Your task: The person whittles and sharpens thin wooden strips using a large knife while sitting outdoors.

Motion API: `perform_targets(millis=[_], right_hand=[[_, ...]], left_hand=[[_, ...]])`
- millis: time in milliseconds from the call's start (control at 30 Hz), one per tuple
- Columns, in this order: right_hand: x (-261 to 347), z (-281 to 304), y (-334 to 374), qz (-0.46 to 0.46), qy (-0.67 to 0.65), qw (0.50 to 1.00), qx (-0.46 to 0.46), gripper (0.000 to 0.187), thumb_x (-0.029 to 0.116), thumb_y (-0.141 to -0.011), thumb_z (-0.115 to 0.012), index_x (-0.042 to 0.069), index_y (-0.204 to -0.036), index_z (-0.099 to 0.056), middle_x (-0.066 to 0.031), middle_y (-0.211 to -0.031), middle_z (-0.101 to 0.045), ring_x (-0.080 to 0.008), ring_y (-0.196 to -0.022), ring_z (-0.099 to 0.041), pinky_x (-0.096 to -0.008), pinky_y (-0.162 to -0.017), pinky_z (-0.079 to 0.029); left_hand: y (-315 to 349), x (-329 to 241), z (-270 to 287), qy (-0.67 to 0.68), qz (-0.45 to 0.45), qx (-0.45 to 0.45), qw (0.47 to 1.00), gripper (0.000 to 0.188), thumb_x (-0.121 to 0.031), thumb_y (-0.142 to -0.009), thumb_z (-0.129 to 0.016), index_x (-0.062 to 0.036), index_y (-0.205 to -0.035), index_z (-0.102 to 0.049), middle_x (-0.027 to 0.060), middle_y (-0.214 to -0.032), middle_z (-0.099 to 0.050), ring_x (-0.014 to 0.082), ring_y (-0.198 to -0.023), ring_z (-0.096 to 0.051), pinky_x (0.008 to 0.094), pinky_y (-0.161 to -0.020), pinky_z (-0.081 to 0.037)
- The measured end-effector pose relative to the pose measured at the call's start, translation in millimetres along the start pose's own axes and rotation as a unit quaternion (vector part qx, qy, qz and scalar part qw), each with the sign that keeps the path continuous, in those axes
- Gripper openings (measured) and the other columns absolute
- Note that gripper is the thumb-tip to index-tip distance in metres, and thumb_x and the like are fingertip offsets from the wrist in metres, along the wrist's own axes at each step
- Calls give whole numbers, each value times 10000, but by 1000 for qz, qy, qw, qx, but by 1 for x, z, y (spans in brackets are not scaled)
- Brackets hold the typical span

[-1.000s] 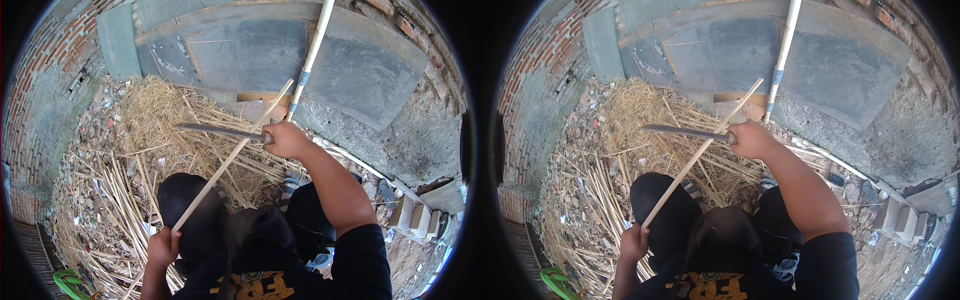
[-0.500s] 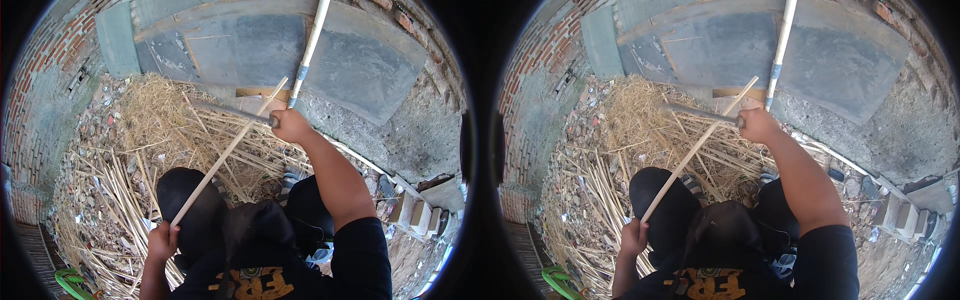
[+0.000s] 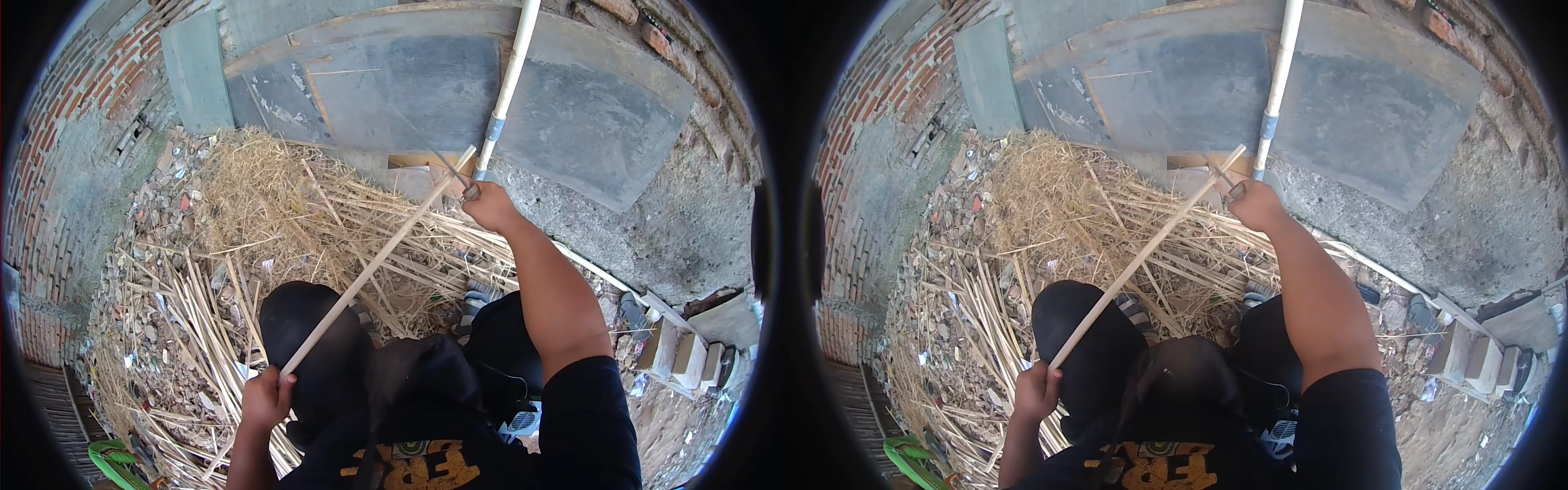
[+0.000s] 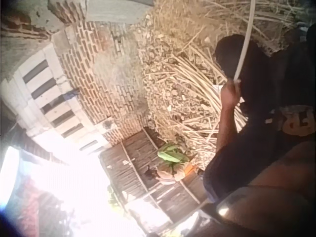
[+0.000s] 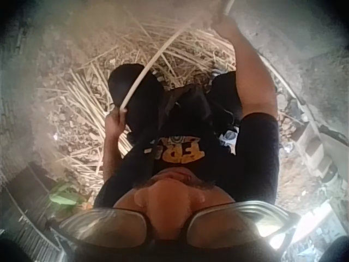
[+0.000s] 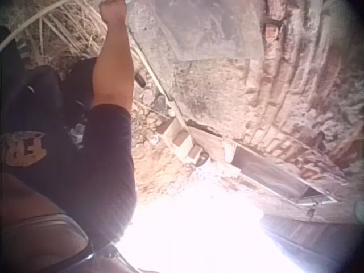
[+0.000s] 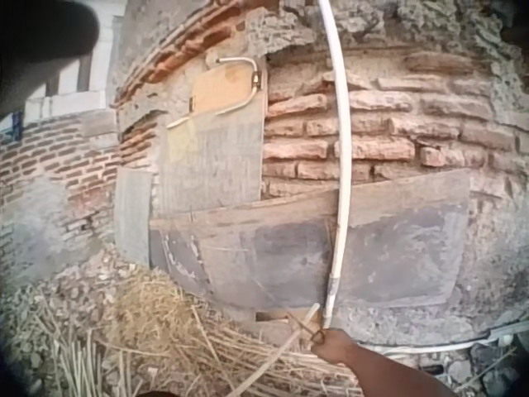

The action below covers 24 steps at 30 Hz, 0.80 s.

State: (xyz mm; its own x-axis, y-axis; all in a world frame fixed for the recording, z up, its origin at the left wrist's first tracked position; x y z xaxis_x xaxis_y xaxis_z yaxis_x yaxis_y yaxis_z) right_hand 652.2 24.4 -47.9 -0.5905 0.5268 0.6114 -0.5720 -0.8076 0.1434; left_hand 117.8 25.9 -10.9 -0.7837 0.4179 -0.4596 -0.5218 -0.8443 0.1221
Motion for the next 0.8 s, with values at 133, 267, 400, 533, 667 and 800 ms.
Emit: perform_targets(millis=[133,267,400,533,667,800], right_hand=[[11,10,4,34,24,998,-36,312,220,-783,-684,50,-1043,-703,-230,-938,-718,-407,-912,-692,-469,-846,-552],[37,5,24,136,17,990,-22,272,212,-776,-691,57,-999,-690,-211,-910,-716,-399,-888,-690,-477,-819,-554],[54,9,38,238,138,961,25,215,180,-740,-705,74,-923,-666,-173,-838,-704,-382,-840,-691,-481,-764,-556],[51,4,37,254,96,962,19,218,171,-737,-720,81,-928,-667,-163,-845,-705,-377,-826,-693,-478,-745,-556],[59,3,40,245,52,968,5,223,167,-746,-725,79,-942,-664,-148,-867,-710,-366,-824,-696,-476,-742,-556],[60,7,39,275,88,957,-8,246,163,-746,-728,81,-970,-668,-141,-870,-713,-362,-819,-698,-472,-744,-558]], left_hand=[[3,3,3,-4,5,6,1000,391,-329,-953,-665,-35,-743,-514,207,-581,-579,463,-583,-600,501,-521,-445],[6,5,-1,26,20,14,999,402,-339,-956,-662,-36,-744,-507,202,-572,-570,460,-572,-594,500,-518,-443],[2,1,2,26,10,9,1000,413,-338,-963,-657,-36,-732,-495,199,-559,-554,445,-554,-586,484,-503,-432],[0,4,3,71,2,21,997,436,-334,-984,-639,-29,-712,-488,172,-534,-520,369,-484,-542,432,-477,-405],[0,8,4,118,-3,31,993,460,-347,-1002,-620,-21,-703,-494,143,-518,-487,282,-451,-487,397,-464,-381],[-2,8,4,123,-20,27,992,470,-355,-1012,-608,-15,-703,-509,134,-513,-473,239,-450,-468,383,-461,-373]])
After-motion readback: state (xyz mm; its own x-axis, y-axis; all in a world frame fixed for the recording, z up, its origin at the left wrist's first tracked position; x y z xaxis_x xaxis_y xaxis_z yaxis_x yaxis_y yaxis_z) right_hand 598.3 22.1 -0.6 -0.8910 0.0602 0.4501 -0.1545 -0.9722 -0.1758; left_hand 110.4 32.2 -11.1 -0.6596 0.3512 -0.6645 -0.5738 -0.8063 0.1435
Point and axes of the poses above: each hand's wrist, its own y-axis away from the middle knuckle, its own z-axis out of the back of the hand, x = y × z, the point moved 2 cm from there along -y, towards the middle knuckle
